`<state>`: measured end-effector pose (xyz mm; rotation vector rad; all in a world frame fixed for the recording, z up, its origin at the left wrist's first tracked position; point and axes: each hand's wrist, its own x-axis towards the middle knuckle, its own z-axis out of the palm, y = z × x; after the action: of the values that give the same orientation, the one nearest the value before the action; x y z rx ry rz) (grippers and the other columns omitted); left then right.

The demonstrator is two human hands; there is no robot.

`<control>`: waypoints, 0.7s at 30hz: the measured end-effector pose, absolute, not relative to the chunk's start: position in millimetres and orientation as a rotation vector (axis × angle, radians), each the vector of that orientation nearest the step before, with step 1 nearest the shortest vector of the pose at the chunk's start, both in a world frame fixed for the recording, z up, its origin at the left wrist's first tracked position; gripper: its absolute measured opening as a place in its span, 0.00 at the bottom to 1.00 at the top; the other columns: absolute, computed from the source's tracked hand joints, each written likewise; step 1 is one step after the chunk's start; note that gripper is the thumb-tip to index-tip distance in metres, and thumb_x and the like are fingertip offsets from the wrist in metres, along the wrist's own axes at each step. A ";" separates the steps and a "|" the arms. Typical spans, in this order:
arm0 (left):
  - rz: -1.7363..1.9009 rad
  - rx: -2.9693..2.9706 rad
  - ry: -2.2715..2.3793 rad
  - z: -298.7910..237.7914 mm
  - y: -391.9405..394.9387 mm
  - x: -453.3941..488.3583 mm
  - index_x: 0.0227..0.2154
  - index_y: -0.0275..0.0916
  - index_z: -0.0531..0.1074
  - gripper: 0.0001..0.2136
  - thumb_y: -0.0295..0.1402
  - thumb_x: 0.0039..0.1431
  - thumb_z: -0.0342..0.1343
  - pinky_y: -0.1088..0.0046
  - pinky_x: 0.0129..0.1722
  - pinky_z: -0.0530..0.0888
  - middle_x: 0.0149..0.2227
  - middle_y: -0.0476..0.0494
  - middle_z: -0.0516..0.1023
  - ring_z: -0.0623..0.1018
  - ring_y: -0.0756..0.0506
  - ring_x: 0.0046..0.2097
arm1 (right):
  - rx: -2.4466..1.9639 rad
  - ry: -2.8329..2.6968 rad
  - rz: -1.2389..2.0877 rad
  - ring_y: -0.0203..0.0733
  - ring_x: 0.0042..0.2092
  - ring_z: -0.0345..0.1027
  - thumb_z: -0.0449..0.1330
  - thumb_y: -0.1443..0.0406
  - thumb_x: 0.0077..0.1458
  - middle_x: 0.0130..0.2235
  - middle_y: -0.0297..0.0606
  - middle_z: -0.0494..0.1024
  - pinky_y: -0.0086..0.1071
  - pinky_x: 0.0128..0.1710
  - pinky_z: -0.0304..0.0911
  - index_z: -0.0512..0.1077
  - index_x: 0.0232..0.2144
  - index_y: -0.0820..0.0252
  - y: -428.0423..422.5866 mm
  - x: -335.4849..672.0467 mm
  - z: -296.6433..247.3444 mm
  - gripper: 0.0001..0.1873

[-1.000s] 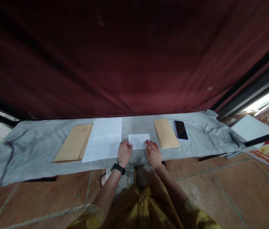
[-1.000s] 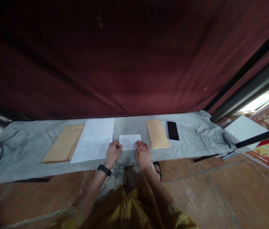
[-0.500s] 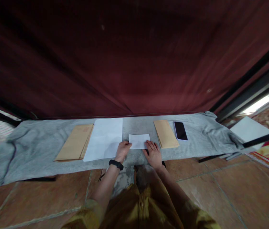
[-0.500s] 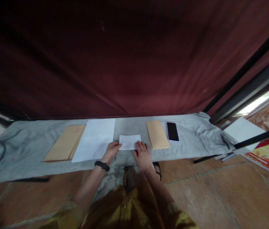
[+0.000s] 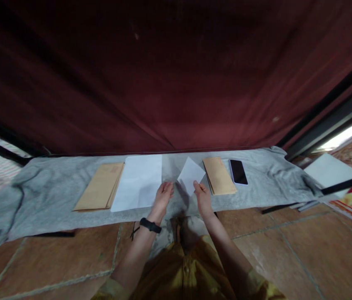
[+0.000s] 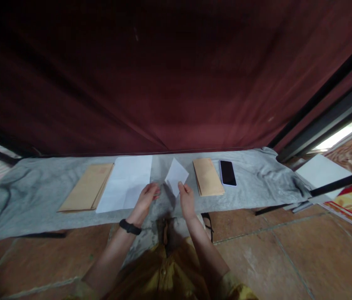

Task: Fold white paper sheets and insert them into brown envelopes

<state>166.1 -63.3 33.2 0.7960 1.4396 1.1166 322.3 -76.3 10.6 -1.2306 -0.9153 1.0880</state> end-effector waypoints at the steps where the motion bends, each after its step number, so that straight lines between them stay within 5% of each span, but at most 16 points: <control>1: 1.085 0.766 1.434 29.1 -66.0 166.5 0.39 0.38 0.72 0.18 0.48 0.57 0.60 0.75 0.33 0.74 0.38 0.41 0.80 0.80 0.47 0.38 | -1.141 -0.794 1.179 0.45 0.44 0.78 0.58 0.51 0.61 0.39 0.38 0.83 0.37 0.45 0.73 0.76 0.40 0.58 -76.5 321.3 11.0 0.18; 10: 1.045 0.751 1.299 4.3 -77.9 183.3 0.41 0.37 0.72 0.19 0.38 0.46 0.67 0.70 0.36 0.77 0.36 0.44 0.81 0.81 0.46 0.37 | -0.946 -0.520 1.442 0.42 0.46 0.78 0.63 0.51 0.56 0.46 0.39 0.82 0.37 0.48 0.75 0.72 0.42 0.54 -89.8 312.7 -18.0 0.17; 21: 0.924 0.952 1.512 -10.6 -60.7 171.2 0.51 0.36 0.68 0.26 0.26 0.45 0.59 0.76 0.23 0.67 0.26 0.52 0.78 0.75 0.48 0.25 | -1.220 -0.462 1.248 0.43 0.30 0.77 0.69 0.56 0.44 0.28 0.34 0.78 0.38 0.34 0.76 0.69 0.30 0.56 -82.1 361.5 -44.7 0.16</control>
<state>171.2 -60.7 -10.6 0.9524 1.5124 0.9240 361.5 -82.1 -44.7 -1.2201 -0.4621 1.2482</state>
